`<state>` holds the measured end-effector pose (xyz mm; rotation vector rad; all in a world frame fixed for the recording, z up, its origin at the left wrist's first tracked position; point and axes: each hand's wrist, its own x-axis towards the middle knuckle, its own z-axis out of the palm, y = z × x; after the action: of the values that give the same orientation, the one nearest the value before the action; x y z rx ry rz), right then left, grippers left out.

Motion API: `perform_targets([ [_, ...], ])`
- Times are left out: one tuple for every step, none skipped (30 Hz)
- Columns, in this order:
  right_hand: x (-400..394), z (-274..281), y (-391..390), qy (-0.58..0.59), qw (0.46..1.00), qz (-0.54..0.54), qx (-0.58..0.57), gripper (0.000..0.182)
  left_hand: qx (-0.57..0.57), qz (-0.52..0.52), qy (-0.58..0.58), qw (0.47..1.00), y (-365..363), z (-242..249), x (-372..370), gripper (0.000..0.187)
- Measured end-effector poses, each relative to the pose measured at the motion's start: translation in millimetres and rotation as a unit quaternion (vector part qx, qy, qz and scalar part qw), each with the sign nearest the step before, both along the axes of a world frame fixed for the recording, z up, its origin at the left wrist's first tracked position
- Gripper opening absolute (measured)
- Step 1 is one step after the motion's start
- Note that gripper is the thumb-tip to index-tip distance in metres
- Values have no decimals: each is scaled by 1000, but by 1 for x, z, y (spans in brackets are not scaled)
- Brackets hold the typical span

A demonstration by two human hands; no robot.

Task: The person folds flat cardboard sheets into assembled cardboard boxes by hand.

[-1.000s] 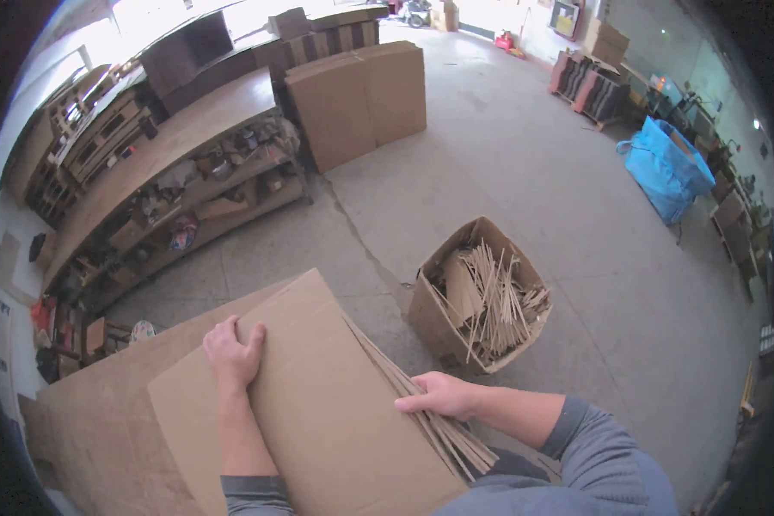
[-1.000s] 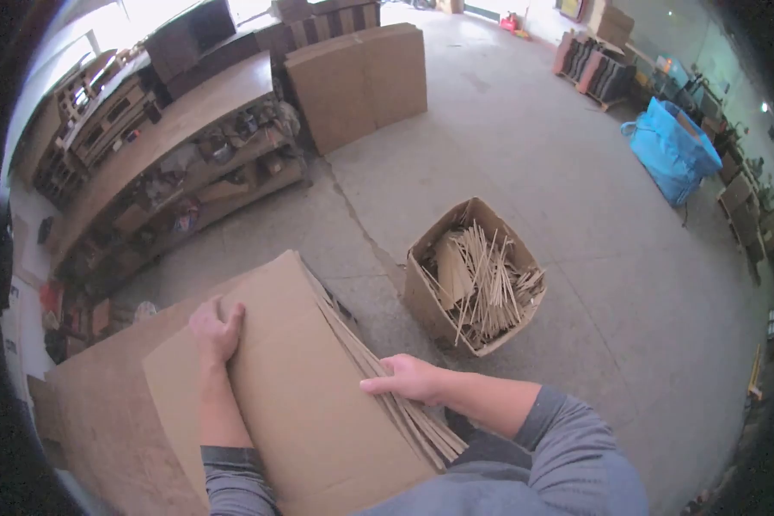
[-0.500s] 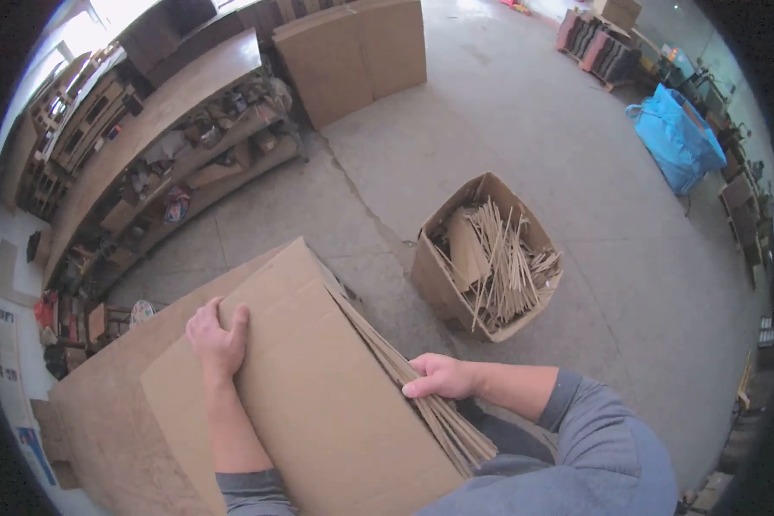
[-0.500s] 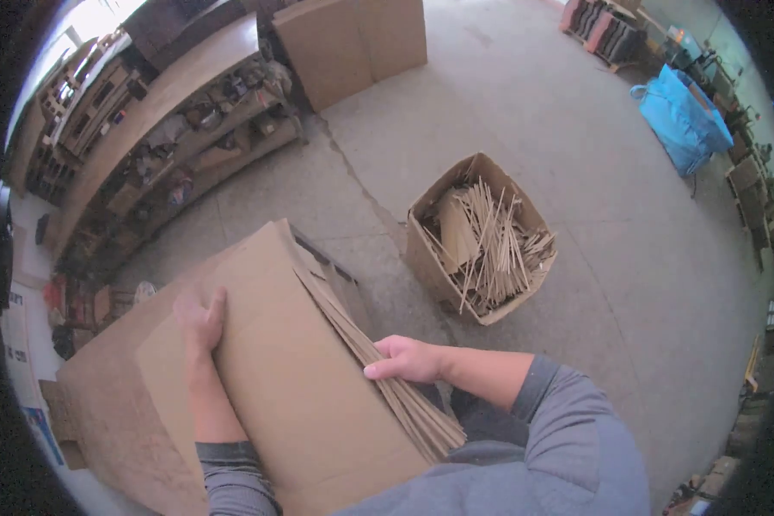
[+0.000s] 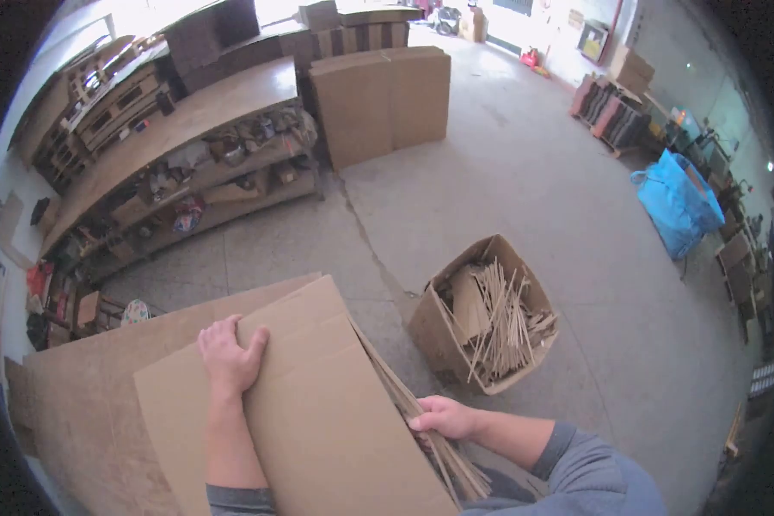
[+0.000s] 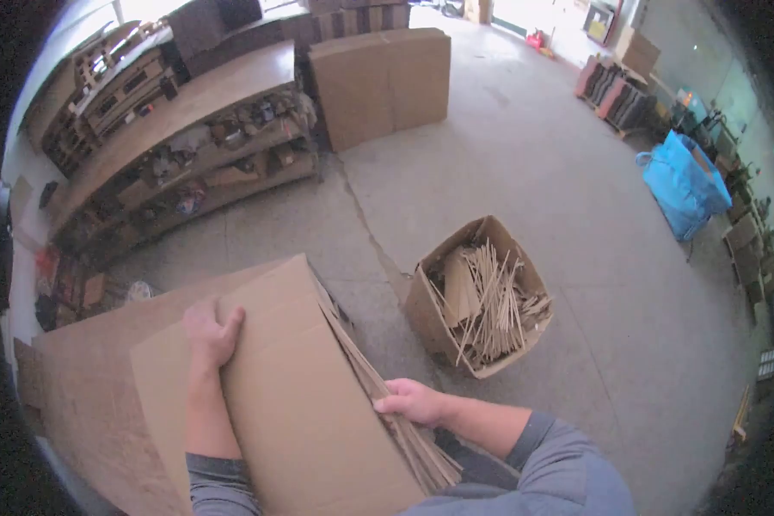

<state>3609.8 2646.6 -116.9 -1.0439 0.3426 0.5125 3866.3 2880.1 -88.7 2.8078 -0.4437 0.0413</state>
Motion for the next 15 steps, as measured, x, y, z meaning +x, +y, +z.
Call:
perform_targets([
  [-1,-8,0,-4,999,5,37,13,1,0,4,1000,0,0,0,63],
  [-4,-17,-1,-6,997,10,74,23,4,0,9,1000,-1,-1,-1,64],
  [-4,-24,-8,-13,994,15,103,24,2,-1,4,1000,0,-4,1,64],
  [-4,-31,-14,-28,986,24,161,29,1,-5,-5,1000,2,-8,1,64],
  [-3,-37,-20,-43,974,35,218,36,-1,-6,-15,1000,3,-11,3,65],
  [-1,-36,-31,-41,977,44,206,34,2,0,-9,1000,0,-7,4,65],
  [1,-34,-42,-32,981,58,184,31,12,9,9,1000,-2,-4,3,66],
  [-2,-35,-49,-23,983,64,169,27,28,9,28,999,-5,-1,2,66],
  [-1,-30,-49,-8,985,73,155,24,30,7,34,999,-5,2,1,66],
  [3,-24,-51,22,987,100,123,16,29,11,44,999,-7,4,0,66],
  [6,-18,-55,55,986,129,87,10,26,19,56,998,-7,6,-1,65],
  [9,-7,-54,64,986,134,70,13,30,17,56,998,-7,6,-1,65],
  [12,3,-54,79,986,145,33,21,35,16,53,998,-7,6,-1,65],
  [15,13,-54,95,983,158,-4,28,40,16,51,998,-7,5,0,65],
  [16,12,-55,81,981,157,-74,27,43,15,55,997,-5,3,1,65],
])
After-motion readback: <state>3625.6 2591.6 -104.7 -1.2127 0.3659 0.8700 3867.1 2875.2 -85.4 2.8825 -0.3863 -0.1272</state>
